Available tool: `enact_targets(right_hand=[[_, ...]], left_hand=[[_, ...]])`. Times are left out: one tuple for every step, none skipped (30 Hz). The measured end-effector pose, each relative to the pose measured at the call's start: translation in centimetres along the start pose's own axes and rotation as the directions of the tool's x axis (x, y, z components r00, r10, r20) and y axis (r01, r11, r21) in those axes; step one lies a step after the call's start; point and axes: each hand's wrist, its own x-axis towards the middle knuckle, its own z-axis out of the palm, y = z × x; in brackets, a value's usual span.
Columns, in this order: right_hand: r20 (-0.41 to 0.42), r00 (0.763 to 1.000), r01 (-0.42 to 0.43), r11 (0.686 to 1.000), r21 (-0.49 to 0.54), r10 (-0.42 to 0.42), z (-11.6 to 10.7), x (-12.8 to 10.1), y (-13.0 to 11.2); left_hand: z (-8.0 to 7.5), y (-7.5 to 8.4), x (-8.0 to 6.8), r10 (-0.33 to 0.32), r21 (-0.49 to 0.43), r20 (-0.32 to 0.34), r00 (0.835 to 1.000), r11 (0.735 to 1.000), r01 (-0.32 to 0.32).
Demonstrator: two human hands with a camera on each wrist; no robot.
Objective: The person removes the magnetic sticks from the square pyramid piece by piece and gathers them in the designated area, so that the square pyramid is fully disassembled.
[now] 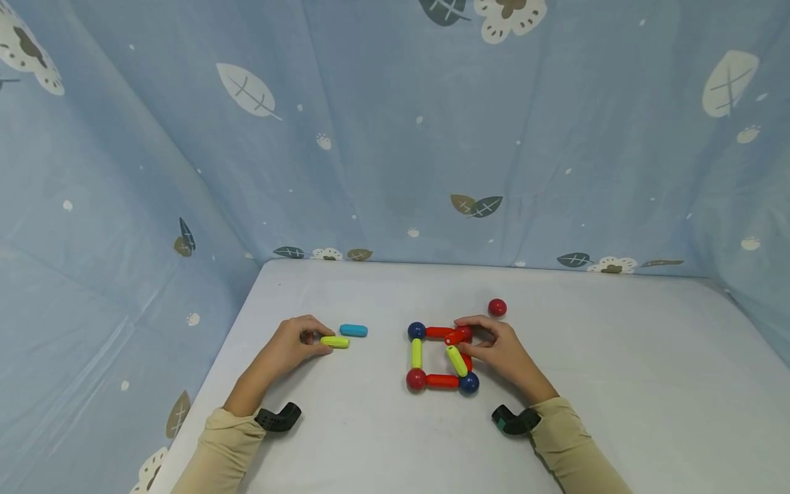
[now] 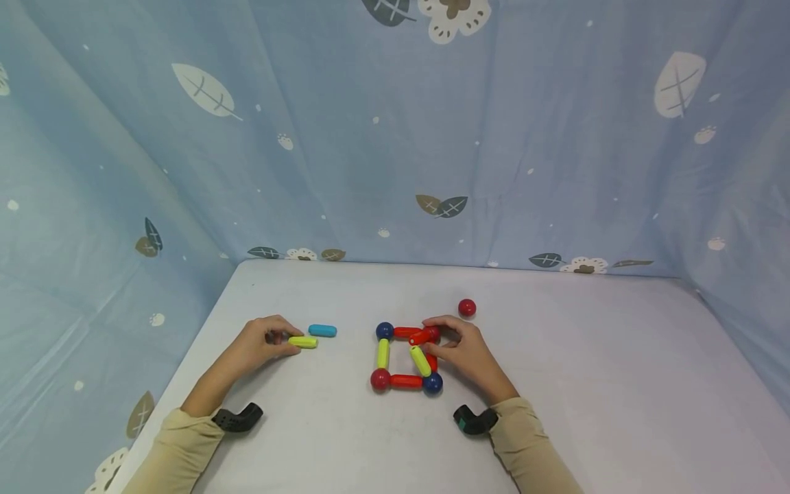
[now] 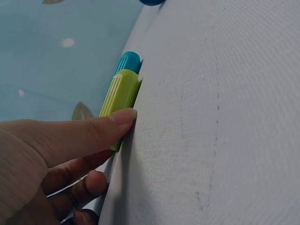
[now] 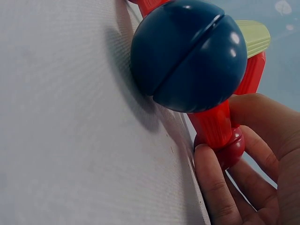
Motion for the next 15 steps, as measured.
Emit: enact_targets(right_hand=[[-0.003, 1.0, -0.004, 1.0, 0.0, 0.004, 0.0, -0.01, 0.0], [-0.004, 1.0, -0.006, 1.0, 0.0, 0.006, 0.0, -0.02, -0.01], [-0.007, 1.0, -0.011, 1.0, -0.001, 0.011, 0.0, -0.02, 0.01], [-0.006, 1.0, -0.015, 1.0, -0.002, 0.015, 0.01, -0.02, 0.01], [-0.007, 1.0, -0.019, 1.0, 0.0, 0.019, 0.01, -0.01, 0.02], [-0.008, 1.0, -0.02, 1.0, -0.001, 0.02, 0.03, 0.0, 0.02], [-0.009, 1.0, -0.025, 1.0, 0.002, 0.025, 0.04, 0.0, 0.02], [-0.008, 1.0, -0.021, 1.0, 0.001, 0.021, 0.04, -0.01, 0.02], [-0.008, 1.0, -0.022, 1.0, 0.003, 0.022, 0.03, -0.01, 0.02], [-0.008, 1.0, -0.022, 1.0, 0.003, 0.022, 0.03, -0.01, 0.0], [-0.008, 1.0, -0.021, 1.0, 0.006, 0.021, 0.03, 0.0, -0.01], [-0.008, 1.0, -0.018, 1.0, 0.005, 0.018, 0.02, -0.01, -0.03], [-0.008, 1.0, -0.016, 1.0, 0.004, 0.016, 0.02, -0.01, -0.03], [-0.006, 1.0, -0.009, 1.0, -0.001, 0.009, 0.02, -0.02, -0.04], [-0.008, 1.0, -0.011, 1.0, 0.001, 0.011, 0.03, -0.02, -0.06]], left_hand=[[-0.01, 0.03, 0.02, -0.004, 0.0, 0.001, 1.0, 1.0, 0.004], [-0.02, 0.06, 0.05, -0.005, 0.0, 0.003, 1.0, 1.0, 0.005], [-0.04, 0.09, 0.07, -0.011, -0.001, 0.006, 1.0, 1.0, 0.011], [-0.05, 0.13, 0.09, -0.014, -0.003, 0.008, 1.0, 1.0, 0.014], [-0.05, 0.18, 0.09, -0.016, -0.006, 0.01, 1.0, 1.0, 0.016], [-0.06, 0.22, 0.11, -0.019, -0.008, 0.011, 1.0, 1.0, 0.019], [-0.06, 0.28, 0.11, -0.022, -0.01, 0.013, 1.0, 1.0, 0.022], [-0.06, 0.33, 0.1, -0.025, -0.013, 0.016, 1.0, 1.0, 0.025], [-0.07, 0.41, 0.08, -0.034, -0.015, 0.017, 0.999, 0.999, 0.035], [-0.07, 0.48, 0.07, -0.032, -0.016, 0.018, 0.999, 0.999, 0.033], [-0.05, 0.54, 0.05, -0.036, -0.015, 0.019, 0.999, 0.999, 0.037], [-0.05, 0.64, 0.03, -0.041, -0.014, 0.02, 0.999, 0.999, 0.041], [-0.04, 0.74, 0.01, -0.043, -0.013, 0.018, 0.999, 0.999, 0.043], [-0.02, 0.86, -0.01, -0.041, -0.011, 0.016, 0.999, 0.999, 0.042], [0.0, 1.0, -0.01, -0.038, -0.01, 0.01, 0.999, 0.999, 0.038]])
